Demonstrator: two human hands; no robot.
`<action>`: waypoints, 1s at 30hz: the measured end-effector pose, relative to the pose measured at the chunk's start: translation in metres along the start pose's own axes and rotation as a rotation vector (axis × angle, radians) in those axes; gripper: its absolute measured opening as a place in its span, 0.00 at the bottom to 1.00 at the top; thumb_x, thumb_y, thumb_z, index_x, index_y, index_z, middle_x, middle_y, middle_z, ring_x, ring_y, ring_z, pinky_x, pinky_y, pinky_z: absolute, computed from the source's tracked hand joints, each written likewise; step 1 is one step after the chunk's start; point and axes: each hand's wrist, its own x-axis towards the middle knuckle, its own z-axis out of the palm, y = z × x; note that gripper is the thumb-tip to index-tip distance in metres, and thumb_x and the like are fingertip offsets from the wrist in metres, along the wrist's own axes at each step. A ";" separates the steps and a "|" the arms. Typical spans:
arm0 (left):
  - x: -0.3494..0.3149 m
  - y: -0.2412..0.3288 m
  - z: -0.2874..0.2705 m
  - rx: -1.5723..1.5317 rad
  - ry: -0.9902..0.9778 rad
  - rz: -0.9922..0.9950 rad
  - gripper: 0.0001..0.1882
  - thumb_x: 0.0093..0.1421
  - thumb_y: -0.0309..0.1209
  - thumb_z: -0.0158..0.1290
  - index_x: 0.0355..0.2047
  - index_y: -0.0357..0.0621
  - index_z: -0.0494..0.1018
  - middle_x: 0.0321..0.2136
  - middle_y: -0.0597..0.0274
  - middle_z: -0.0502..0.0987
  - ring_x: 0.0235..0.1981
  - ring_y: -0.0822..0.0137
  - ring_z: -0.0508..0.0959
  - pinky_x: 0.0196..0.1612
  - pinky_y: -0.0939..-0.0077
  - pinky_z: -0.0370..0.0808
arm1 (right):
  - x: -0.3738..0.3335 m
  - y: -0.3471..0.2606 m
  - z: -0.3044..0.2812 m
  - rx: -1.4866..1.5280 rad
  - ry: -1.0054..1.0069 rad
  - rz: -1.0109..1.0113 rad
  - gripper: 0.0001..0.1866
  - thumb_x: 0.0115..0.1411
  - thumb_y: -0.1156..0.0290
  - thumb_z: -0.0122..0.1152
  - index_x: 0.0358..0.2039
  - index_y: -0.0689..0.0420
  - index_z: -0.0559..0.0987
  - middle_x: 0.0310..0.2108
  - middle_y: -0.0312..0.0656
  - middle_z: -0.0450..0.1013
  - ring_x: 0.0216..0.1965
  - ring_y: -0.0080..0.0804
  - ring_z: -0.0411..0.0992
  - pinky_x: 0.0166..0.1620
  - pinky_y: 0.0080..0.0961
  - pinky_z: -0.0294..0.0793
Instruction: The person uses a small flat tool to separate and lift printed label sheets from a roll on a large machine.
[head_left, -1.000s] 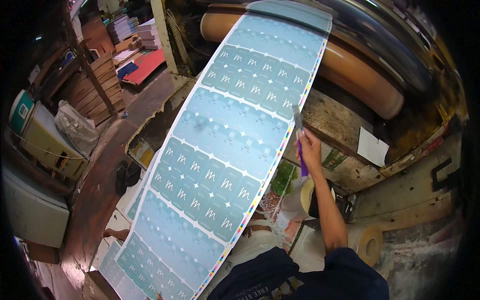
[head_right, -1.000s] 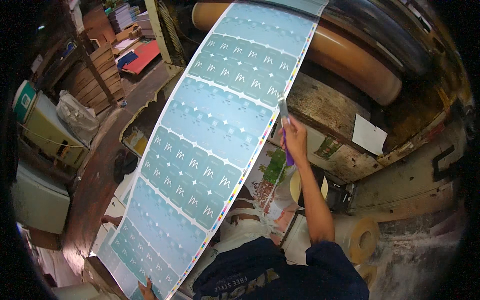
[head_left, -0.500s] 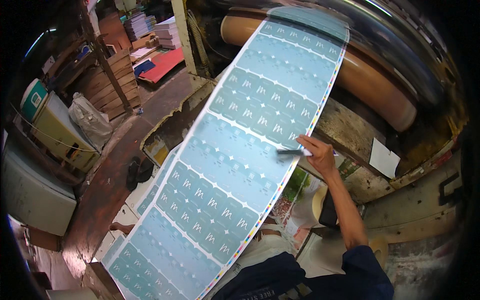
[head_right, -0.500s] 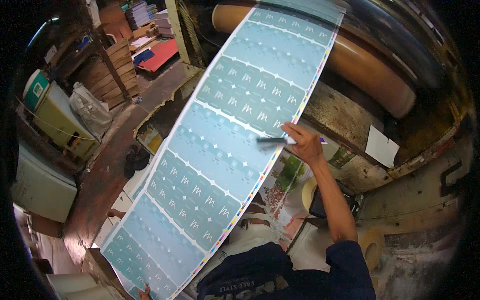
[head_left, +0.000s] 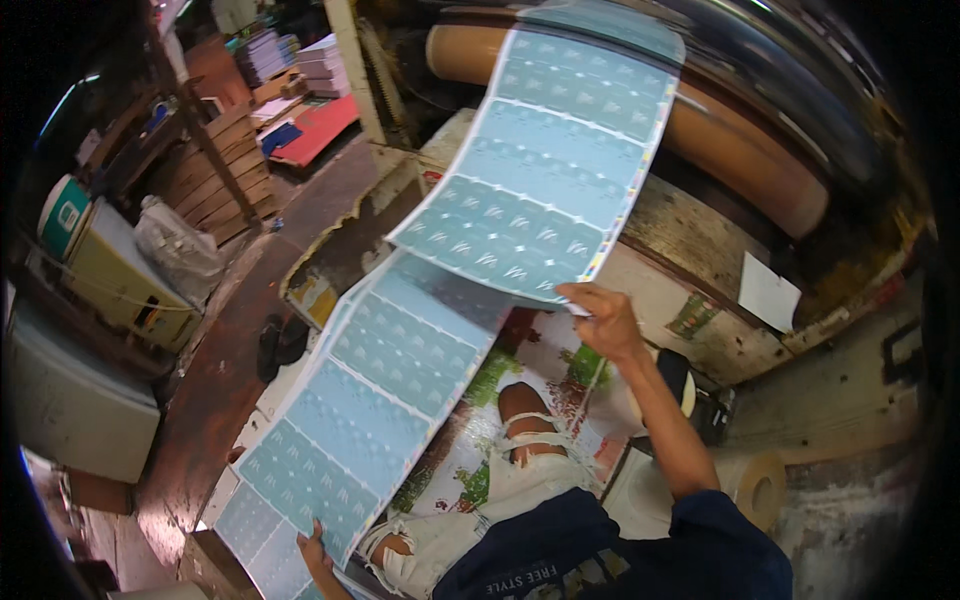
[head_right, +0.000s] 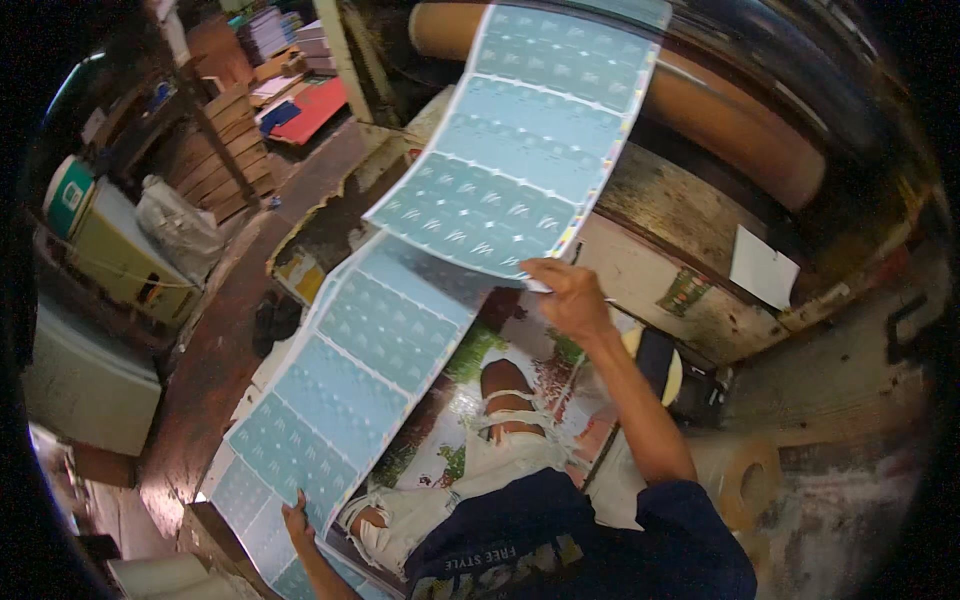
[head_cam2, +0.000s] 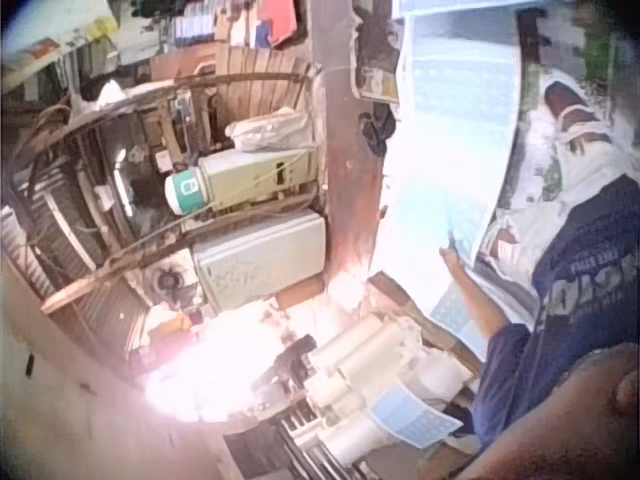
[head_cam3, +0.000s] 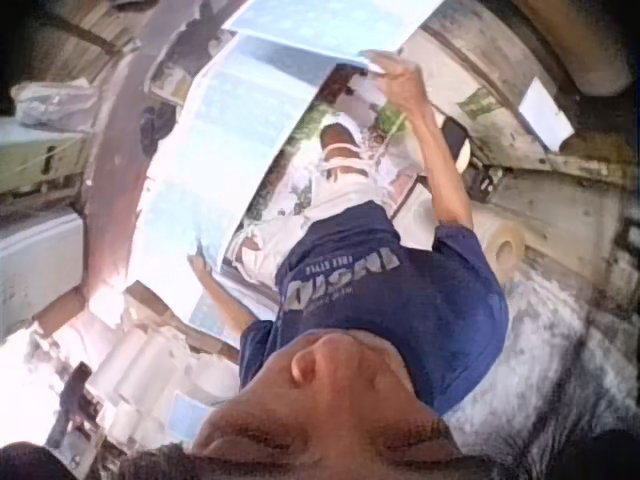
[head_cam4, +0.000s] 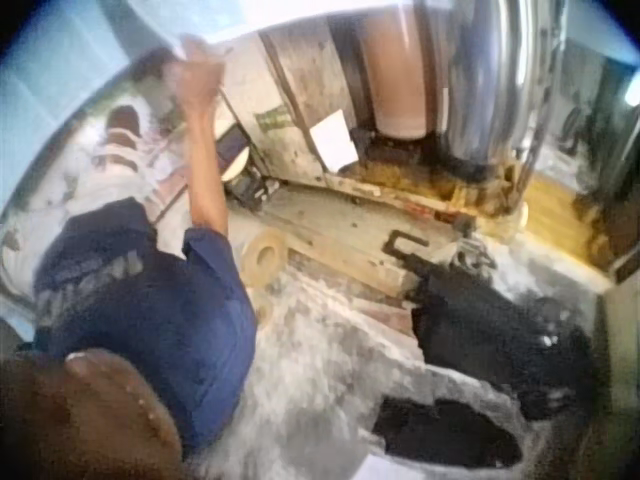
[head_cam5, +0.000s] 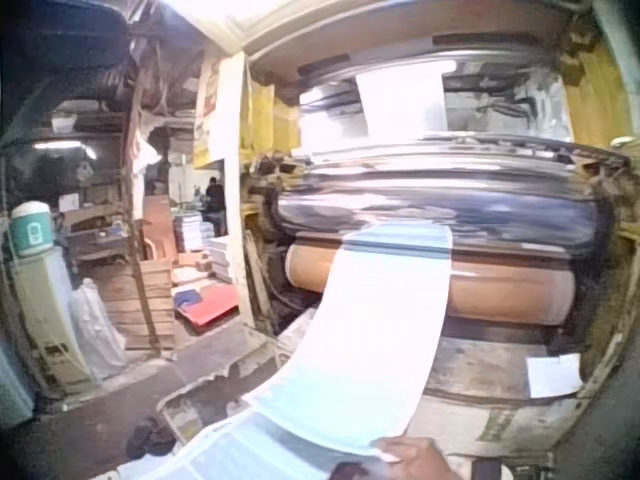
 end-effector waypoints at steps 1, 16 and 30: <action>-0.004 0.018 0.027 0.032 0.008 0.017 0.33 0.56 0.26 0.62 0.60 0.34 0.59 0.49 0.53 0.72 0.47 0.60 0.73 0.49 0.69 0.71 | -0.002 -0.013 0.002 0.018 0.000 0.012 0.24 0.41 0.80 0.55 0.42 0.55 0.82 0.41 0.44 0.79 0.39 0.40 0.79 0.43 0.30 0.79; 0.013 0.066 0.172 0.937 0.346 0.838 0.31 0.57 0.33 0.61 0.56 0.28 0.64 0.47 0.47 0.74 0.49 0.58 0.73 0.55 0.68 0.68 | -0.044 -0.103 0.026 0.135 -0.232 0.057 0.30 0.41 0.79 0.58 0.50 0.52 0.79 0.49 0.46 0.75 0.39 0.42 0.79 0.38 0.30 0.80; -0.175 0.077 0.350 -0.385 -0.671 -0.393 0.23 0.59 0.20 0.55 0.55 0.38 0.64 0.46 0.54 0.75 0.46 0.59 0.77 0.49 0.63 0.78 | -0.079 -0.078 0.018 0.661 -0.697 0.422 0.12 0.54 0.70 0.68 0.40 0.57 0.83 0.36 0.40 0.80 0.28 0.27 0.78 0.34 0.25 0.77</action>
